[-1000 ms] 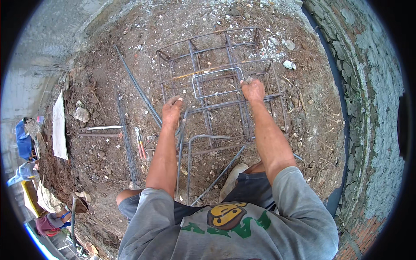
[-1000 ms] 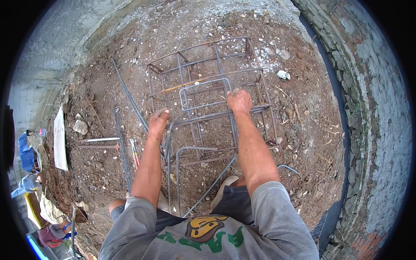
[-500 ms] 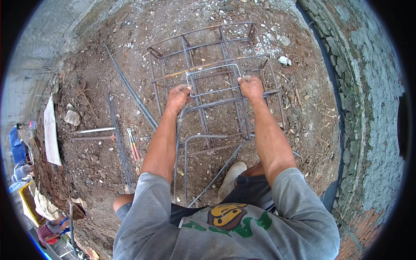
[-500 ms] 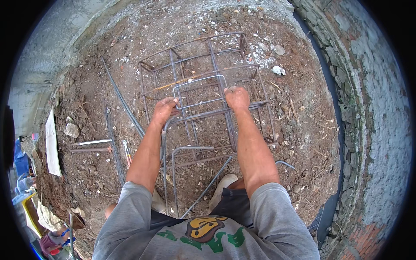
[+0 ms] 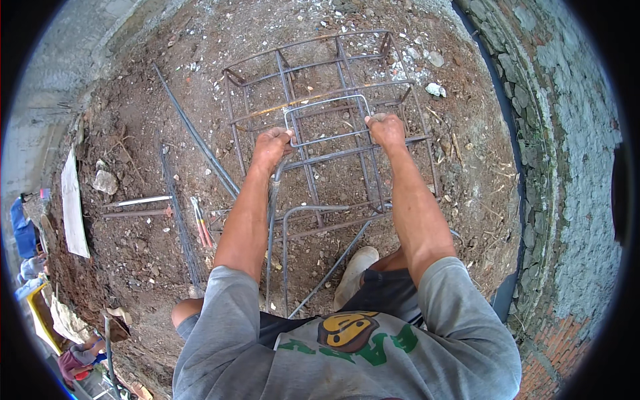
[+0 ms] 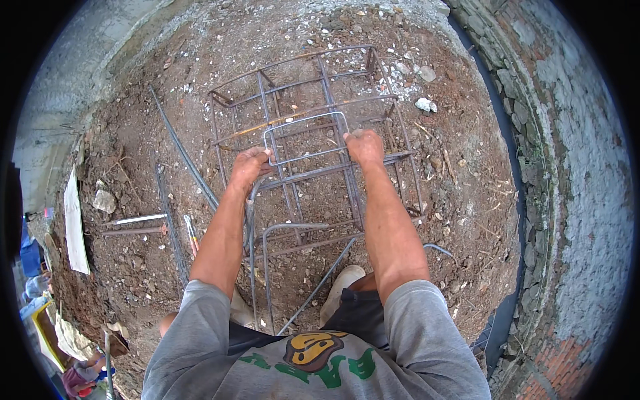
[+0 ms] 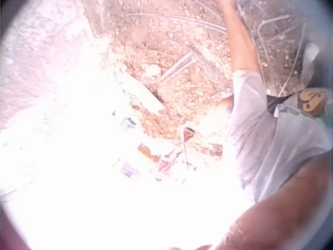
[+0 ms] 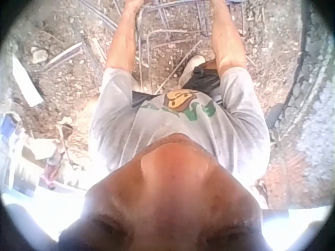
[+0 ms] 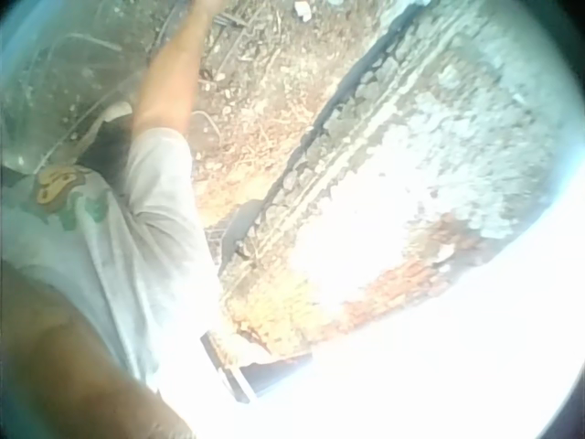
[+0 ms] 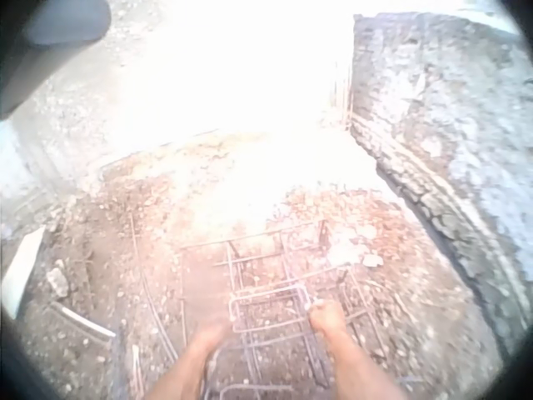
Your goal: The person gathers tie wires, pliers, and metal stirrups, then carries them over to a rebar frame. They position a stirrup on the frame, bend rebar rods, and fasten the metal pieces together with tie wire using pliers and by hand.
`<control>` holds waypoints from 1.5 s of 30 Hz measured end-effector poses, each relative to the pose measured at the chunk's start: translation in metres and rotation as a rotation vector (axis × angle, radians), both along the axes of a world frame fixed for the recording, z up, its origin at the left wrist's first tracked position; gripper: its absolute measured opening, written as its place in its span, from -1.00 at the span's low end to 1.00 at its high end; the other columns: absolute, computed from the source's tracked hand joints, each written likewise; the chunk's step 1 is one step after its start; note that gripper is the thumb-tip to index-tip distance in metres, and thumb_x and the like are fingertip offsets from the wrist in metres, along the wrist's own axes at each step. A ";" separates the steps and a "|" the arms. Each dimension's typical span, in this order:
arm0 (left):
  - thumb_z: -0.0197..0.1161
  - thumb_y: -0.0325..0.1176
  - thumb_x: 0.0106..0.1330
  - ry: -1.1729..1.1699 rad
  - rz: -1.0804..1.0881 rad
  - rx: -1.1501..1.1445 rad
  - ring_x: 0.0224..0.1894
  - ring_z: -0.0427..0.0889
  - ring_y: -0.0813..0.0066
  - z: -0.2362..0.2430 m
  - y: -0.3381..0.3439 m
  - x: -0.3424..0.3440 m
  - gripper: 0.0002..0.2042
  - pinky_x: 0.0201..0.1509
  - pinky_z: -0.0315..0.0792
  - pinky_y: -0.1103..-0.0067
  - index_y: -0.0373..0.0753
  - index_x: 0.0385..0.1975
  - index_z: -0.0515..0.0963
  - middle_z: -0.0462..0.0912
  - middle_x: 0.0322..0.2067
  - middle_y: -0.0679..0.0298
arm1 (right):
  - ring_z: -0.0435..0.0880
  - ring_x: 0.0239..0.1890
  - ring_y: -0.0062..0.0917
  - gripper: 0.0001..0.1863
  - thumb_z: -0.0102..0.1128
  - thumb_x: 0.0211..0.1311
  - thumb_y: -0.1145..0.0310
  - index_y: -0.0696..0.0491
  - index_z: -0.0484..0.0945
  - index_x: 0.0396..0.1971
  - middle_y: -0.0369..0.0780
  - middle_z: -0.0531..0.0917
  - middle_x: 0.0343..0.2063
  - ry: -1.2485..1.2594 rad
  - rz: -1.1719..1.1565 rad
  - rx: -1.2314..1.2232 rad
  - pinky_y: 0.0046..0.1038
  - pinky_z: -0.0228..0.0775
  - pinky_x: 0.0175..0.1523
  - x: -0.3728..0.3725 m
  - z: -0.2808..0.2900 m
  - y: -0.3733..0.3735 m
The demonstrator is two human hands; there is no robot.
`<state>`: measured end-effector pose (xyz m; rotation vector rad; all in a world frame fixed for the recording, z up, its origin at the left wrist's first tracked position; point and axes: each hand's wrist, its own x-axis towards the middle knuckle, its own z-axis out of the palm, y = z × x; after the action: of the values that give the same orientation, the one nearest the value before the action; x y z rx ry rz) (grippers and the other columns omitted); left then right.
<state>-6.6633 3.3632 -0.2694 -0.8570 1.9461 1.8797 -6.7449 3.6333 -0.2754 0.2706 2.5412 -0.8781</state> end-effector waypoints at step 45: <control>0.19 -0.39 0.22 0.232 0.311 -0.559 -0.04 0.47 0.30 0.036 -0.009 0.184 -0.72 0.11 0.30 0.45 -0.36 -0.10 0.48 0.50 -0.11 0.09 | 0.63 -0.20 -0.22 -0.23 0.01 0.09 -0.33 0.20 0.56 -0.16 0.02 0.64 -0.35 -0.280 0.510 -0.392 -0.27 0.43 -0.06 0.179 0.066 -0.128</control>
<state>-6.4789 3.3544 -0.2333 -1.1957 2.6846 1.6590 -6.5663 3.5048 -0.2092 -0.3396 1.9859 -1.0144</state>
